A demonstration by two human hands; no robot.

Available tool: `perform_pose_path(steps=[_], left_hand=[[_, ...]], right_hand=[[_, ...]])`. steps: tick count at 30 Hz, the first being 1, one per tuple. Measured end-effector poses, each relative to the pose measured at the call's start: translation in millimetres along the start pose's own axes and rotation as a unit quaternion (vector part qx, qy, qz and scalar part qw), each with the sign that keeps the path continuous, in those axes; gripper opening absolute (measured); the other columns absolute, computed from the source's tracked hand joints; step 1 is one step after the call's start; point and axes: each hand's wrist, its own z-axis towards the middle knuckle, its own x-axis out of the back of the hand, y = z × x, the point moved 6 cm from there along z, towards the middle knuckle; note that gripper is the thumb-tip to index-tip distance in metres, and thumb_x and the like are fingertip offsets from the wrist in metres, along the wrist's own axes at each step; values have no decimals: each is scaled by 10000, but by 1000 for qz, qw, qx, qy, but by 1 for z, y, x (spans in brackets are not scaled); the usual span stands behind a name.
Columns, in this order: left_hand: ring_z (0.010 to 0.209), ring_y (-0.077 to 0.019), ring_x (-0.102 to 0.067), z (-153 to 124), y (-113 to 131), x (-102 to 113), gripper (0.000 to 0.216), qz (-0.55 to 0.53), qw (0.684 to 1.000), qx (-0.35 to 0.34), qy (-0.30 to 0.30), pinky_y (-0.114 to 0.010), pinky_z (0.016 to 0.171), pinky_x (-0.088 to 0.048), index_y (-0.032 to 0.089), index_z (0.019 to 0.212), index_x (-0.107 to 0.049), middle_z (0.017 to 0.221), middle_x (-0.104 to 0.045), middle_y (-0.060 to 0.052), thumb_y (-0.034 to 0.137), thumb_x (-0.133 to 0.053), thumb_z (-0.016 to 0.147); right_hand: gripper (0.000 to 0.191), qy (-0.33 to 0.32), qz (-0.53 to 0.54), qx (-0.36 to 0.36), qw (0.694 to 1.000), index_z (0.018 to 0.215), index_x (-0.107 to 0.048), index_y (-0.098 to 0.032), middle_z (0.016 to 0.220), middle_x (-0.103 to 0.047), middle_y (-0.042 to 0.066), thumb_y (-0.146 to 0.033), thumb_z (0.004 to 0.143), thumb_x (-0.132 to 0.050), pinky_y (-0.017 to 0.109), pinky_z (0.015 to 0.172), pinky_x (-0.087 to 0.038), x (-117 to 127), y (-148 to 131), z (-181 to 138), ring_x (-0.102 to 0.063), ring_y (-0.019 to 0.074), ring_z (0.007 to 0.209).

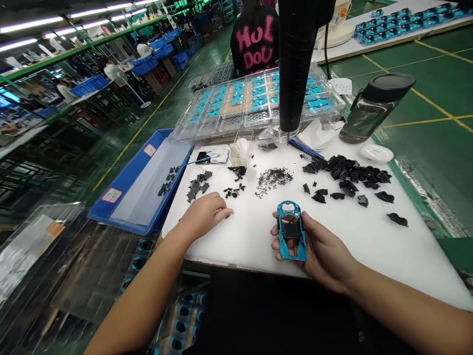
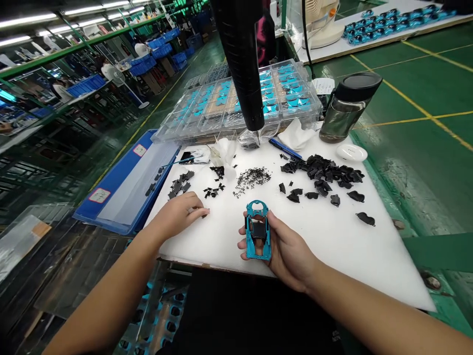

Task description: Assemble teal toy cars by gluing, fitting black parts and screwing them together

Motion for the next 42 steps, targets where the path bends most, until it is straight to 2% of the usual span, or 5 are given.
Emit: perform_pose_path(steps=[11,19,28,37,42], left_hand=[[809,-193,-598,-27,0,-13,201,-65,986,145,46,-330,739,-467,203,1023,-634,955,-630,-40,357,-584,904],[744,-152,-570,-25,23,-4,127,-109,988,34,108,-271,641,-481,217,991,-657,923,-631,-35,282,-571,925],[873,-157,-638,10,123,20,150,-127,940,-225,223,-266,784,-536,152,1027,-669,924,-683,-63,111,-627,889],[805,-166,-619,20,131,3,113,-62,944,-233,226,-281,733,-534,127,989,-691,849,-674,-65,138,-618,903],[761,-150,-626,30,124,5,115,-103,967,-178,149,-266,676,-516,172,964,-722,805,-656,-31,180,-620,910]], right_hand=[[410,2,14,0,1000,1184,-665,-174,977,-694,102,-476,1003,-455,378,752,-584,-2,0,1,-692,216,796],[455,4,14,8,1000,1135,-650,-148,953,-691,103,-483,1033,-361,391,727,-585,-3,2,2,-701,224,776],[346,-19,-8,42,999,1257,-547,-228,945,-674,51,-460,1032,-425,398,753,-578,-1,5,5,-720,208,771],[413,-48,-46,69,995,1289,-520,-247,944,-669,32,-536,996,-490,383,806,-549,-1,6,5,-699,166,738],[472,-57,-61,53,995,1323,-491,-254,936,-675,26,-560,966,-535,373,820,-532,-3,6,3,-715,169,738]])
